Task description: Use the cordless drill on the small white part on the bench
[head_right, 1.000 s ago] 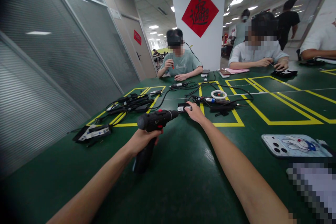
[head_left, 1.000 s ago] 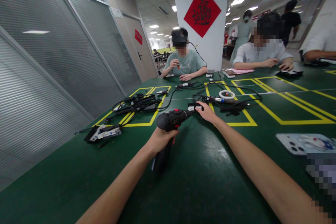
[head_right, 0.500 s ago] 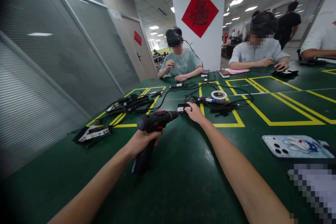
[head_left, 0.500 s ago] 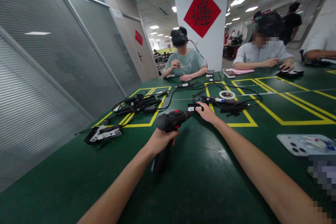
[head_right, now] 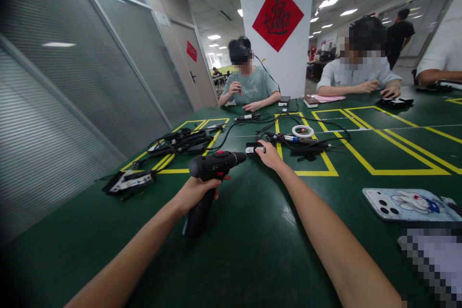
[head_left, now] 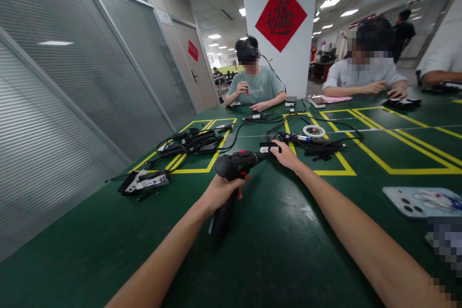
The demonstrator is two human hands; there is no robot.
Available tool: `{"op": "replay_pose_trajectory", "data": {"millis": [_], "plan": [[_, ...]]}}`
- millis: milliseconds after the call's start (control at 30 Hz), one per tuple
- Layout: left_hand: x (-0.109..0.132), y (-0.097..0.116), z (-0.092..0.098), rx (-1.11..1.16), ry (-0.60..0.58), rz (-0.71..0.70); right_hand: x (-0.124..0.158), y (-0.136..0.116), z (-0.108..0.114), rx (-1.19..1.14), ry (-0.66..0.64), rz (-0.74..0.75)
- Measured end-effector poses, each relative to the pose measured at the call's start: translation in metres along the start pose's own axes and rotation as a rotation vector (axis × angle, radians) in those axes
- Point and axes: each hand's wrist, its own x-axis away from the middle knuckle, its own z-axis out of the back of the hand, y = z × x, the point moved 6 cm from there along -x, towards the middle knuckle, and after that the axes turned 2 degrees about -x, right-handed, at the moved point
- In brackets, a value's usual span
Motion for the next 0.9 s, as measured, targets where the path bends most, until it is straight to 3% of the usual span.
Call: {"op": "replay_pose_trajectory", "data": {"millis": [267, 900], "plan": [[-0.0027, -0.0047, 0.0016, -0.104, 0.041, -0.023, -0.0001, -0.0008, -0.0003, -0.009, -0.006, -0.016], [-0.0038, -0.0054, 0.0019, -0.117, 0.018, -0.045, -0.0003, 0.0003, -0.0008, 0.01, -0.004, 0.016]]}}
